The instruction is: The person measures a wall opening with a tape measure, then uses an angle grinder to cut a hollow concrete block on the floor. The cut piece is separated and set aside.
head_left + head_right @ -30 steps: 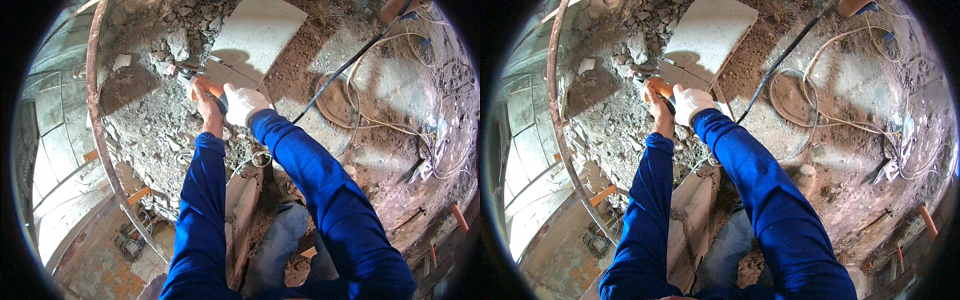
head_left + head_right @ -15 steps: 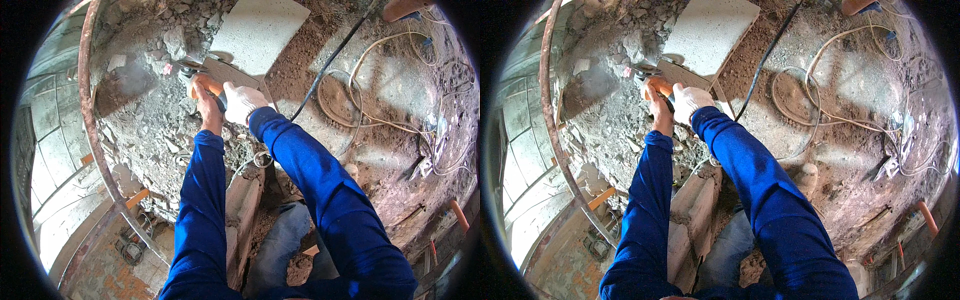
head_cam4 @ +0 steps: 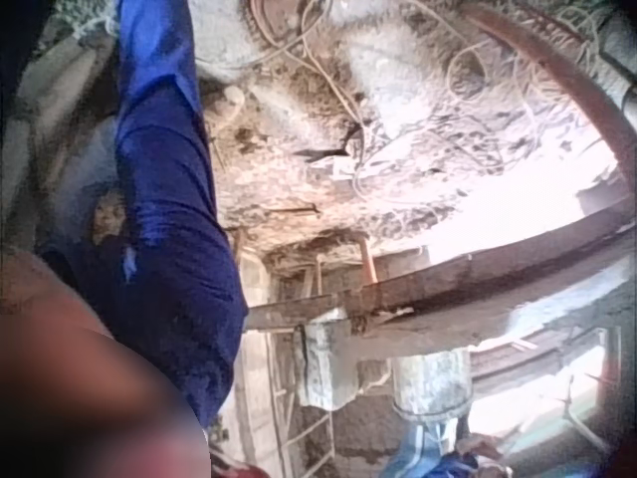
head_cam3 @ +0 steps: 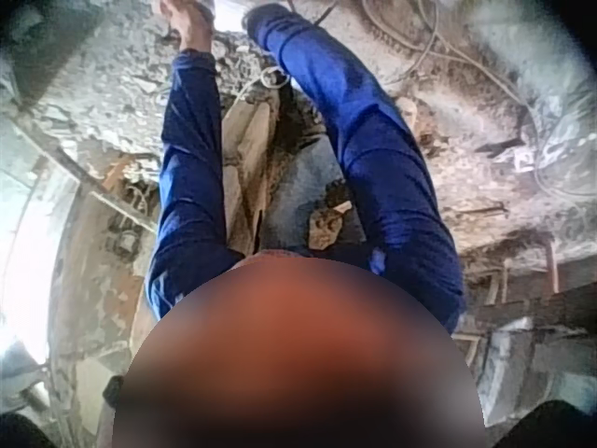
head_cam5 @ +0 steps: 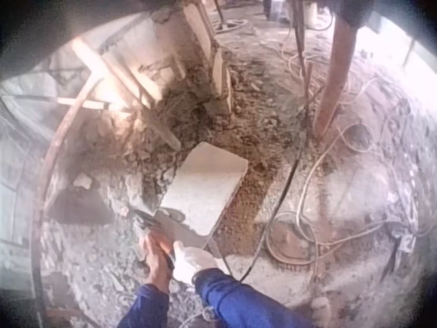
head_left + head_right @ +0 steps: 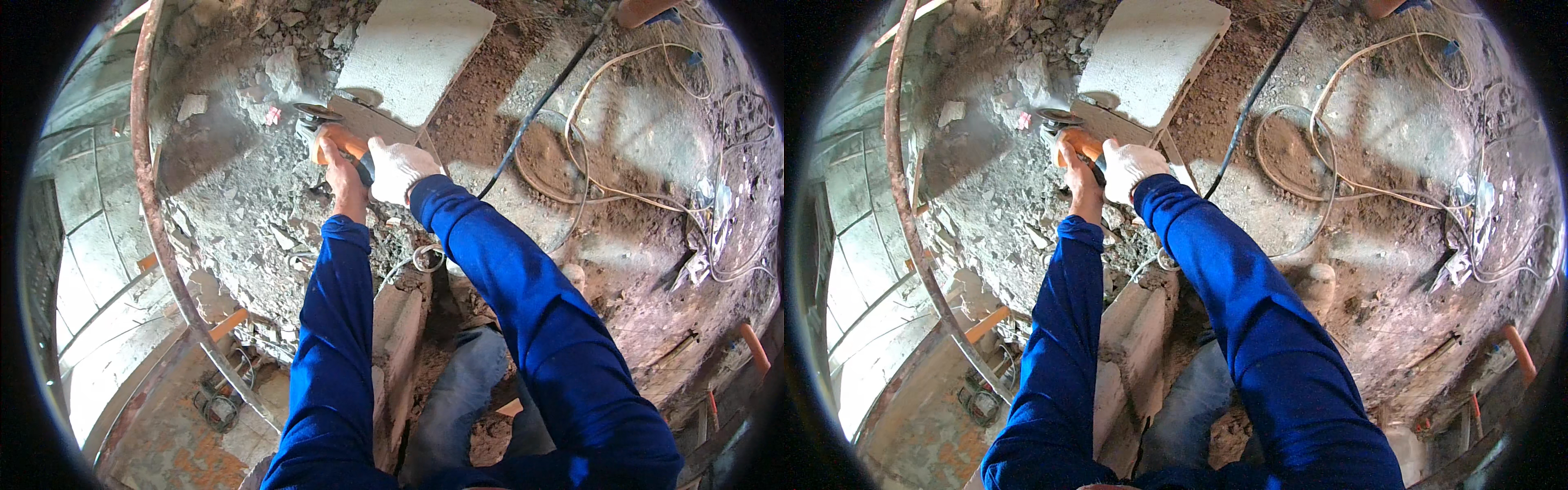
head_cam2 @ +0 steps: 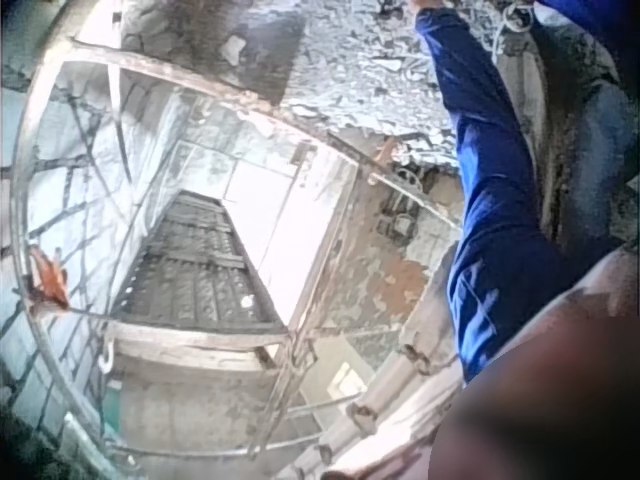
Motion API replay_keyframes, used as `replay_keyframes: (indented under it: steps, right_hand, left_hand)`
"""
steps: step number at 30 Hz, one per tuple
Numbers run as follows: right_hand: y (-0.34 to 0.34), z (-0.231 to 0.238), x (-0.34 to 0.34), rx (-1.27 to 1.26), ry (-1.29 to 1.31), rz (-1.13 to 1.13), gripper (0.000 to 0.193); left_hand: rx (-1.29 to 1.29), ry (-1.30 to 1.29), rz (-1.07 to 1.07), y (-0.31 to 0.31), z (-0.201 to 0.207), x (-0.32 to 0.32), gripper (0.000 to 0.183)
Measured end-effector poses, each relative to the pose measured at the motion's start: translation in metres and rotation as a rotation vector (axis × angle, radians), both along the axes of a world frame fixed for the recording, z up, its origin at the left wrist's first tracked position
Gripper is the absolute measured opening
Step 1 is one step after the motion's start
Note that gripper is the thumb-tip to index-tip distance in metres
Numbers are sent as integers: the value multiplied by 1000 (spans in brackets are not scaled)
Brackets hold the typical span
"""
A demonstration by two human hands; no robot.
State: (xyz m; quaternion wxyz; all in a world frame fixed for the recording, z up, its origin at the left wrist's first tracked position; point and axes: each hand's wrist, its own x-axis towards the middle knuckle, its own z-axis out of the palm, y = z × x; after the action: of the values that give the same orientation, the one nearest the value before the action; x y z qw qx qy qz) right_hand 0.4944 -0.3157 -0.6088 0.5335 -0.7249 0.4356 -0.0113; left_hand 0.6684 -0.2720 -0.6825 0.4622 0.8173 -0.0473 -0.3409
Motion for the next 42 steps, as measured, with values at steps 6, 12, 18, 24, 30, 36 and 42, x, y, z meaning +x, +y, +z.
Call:
replay_keyframes:
  steps: [6,12,18,24,30,36,42]
  right_hand:
    - [3,-1,-10,27,30,23,55]
    - [6,-2,-21,62,31,28,51]
    - [13,-9,-28,4,18,31,59]
    - [10,-5,-32,45,78,62,66]
    - [14,-5,-41,59,64,64,61]
    - [18,-7,-48,89,54,52,56]
    - [21,-7,-56,94,56,33,53]
  left_hand:
    - [-48,12,5,4,9,-20,95]
    - [-87,45,19,5,16,-38,94]
    - [41,-6,60,12,16,-51,100]
    - [30,-1,53,9,19,-56,96]
    - [-30,10,38,15,20,-63,92]
    - [79,-44,25,15,36,-82,91]
    - [45,-16,11,18,40,-93,91]
